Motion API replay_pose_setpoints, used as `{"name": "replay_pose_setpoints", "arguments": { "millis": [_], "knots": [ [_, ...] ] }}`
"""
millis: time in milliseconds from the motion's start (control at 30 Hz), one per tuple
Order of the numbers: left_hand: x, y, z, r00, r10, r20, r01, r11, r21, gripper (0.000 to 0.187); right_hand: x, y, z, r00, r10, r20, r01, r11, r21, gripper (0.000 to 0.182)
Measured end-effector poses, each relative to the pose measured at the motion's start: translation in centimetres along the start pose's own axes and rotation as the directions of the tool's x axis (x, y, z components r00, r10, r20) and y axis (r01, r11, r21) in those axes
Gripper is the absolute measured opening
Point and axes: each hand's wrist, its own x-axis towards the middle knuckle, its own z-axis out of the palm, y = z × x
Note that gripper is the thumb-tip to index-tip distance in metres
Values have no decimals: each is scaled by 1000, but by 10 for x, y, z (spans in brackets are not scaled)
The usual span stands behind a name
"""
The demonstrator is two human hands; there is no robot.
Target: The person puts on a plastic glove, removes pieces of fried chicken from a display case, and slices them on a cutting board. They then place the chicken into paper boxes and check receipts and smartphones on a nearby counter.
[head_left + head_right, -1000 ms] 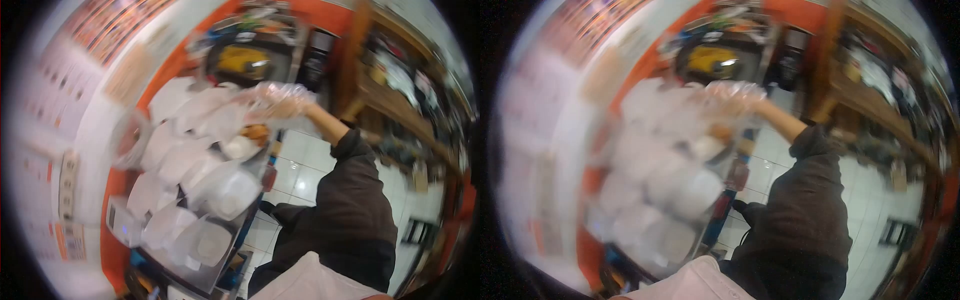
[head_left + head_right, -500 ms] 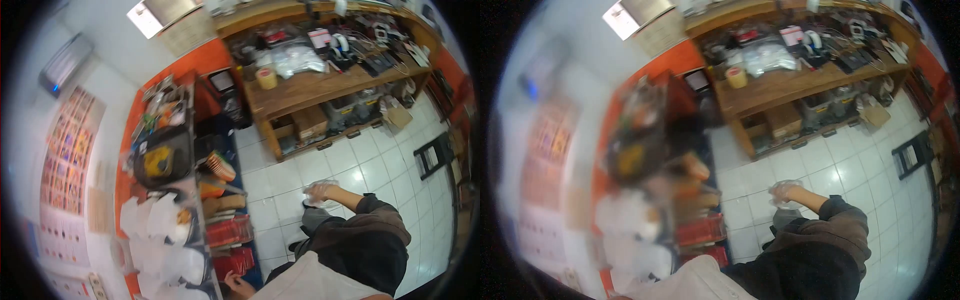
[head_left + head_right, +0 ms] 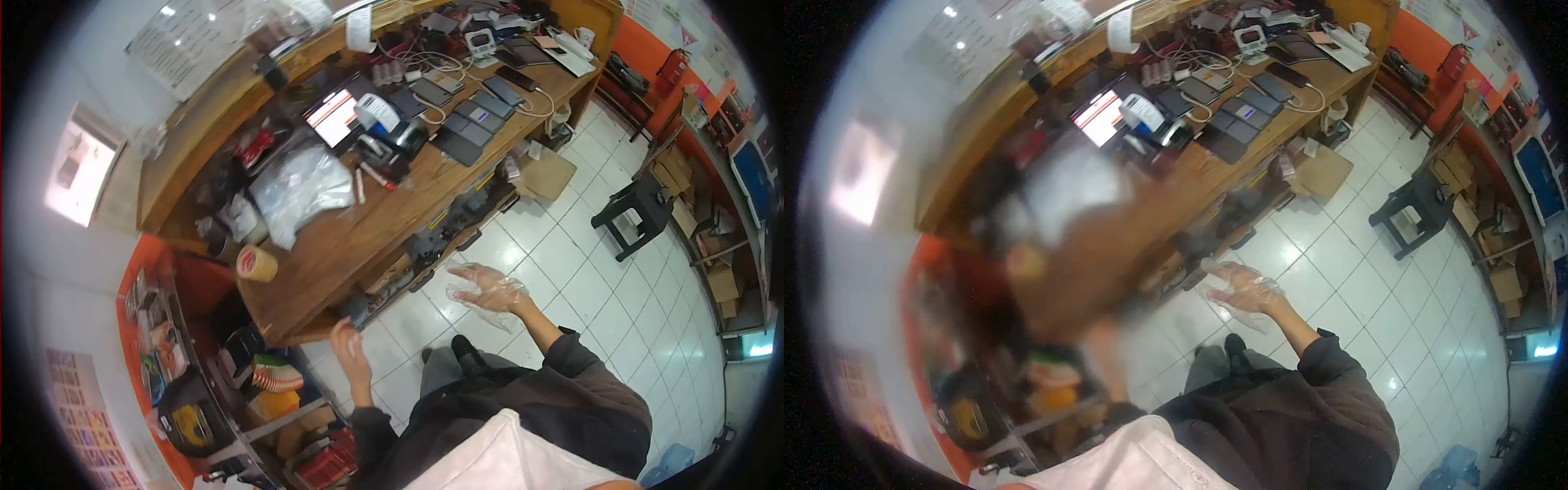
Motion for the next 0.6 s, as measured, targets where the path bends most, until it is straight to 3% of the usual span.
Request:
{"name": "replay_pose_setpoints", "arguments": {
  "millis": [67, 100, 133, 200, 233, 267, 300, 333, 400, 433, 500, 600],
  "knots": [
    [67, 22, 60, 988, 142, 52, -140, 989, -40, 14, 13, 18, -31, 998, 8, -55, -2, 994, 105, 67],
    [92, 10, 98, 996, 50, 72, -46, 997, -61, 12, 20, 28, -44, 995, 13, -99, 8, 979, 205, 66],
    [122, 27, 127, 983, 151, 107, -144, 987, -67, 9, 29, 41, -55, 994, 28, -101, -6, 977, 212, 66],
    [176, 56, 191, 969, 183, 165, -167, 980, -103, 12, 53, 74, -70, 935, 56, -350, 111, 892, 439, 71],
    [207, 61, 229, 941, 267, 207, -249, 962, -110, 17, 64, 89, -75, 936, 74, -345, 95, 889, 448, 71],
    [231, 62, 260, 905, 339, 258, -320, 941, -113, 23, 71, 98, -74, 887, 231, -401, 178, 629, 757, 73],
    [254, 69, 292, 866, 401, 298, -397, 914, -76, 27, 84, 111, -83, 828, 385, -408, 311, 290, 905, 76],
    [278, 75, 327, 823, 460, 333, -474, 880, -43, 31, 95, 131, -89, 766, 521, -377, 349, 155, 924, 80],
    [312, 72, 396, 745, 399, 535, -535, 837, 120, 36, 101, 148, -106, 733, 587, -344, 349, 110, 931, 81],
    [327, 68, 427, 746, 383, 544, -519, 847, 116, 36, 103, 155, -116, 699, 648, -302, 355, 52, 933, 81],
    [345, 57, 476, 696, 441, 567, -586, 805, 93, 38, 104, 160, -138, 671, 691, -270, 274, 107, 956, 82],
    [367, 52, 513, 711, 478, 515, -610, 784, 115, 40, 110, 171, -163, 609, 702, -368, 288, 237, 928, 83]
  ]
}}
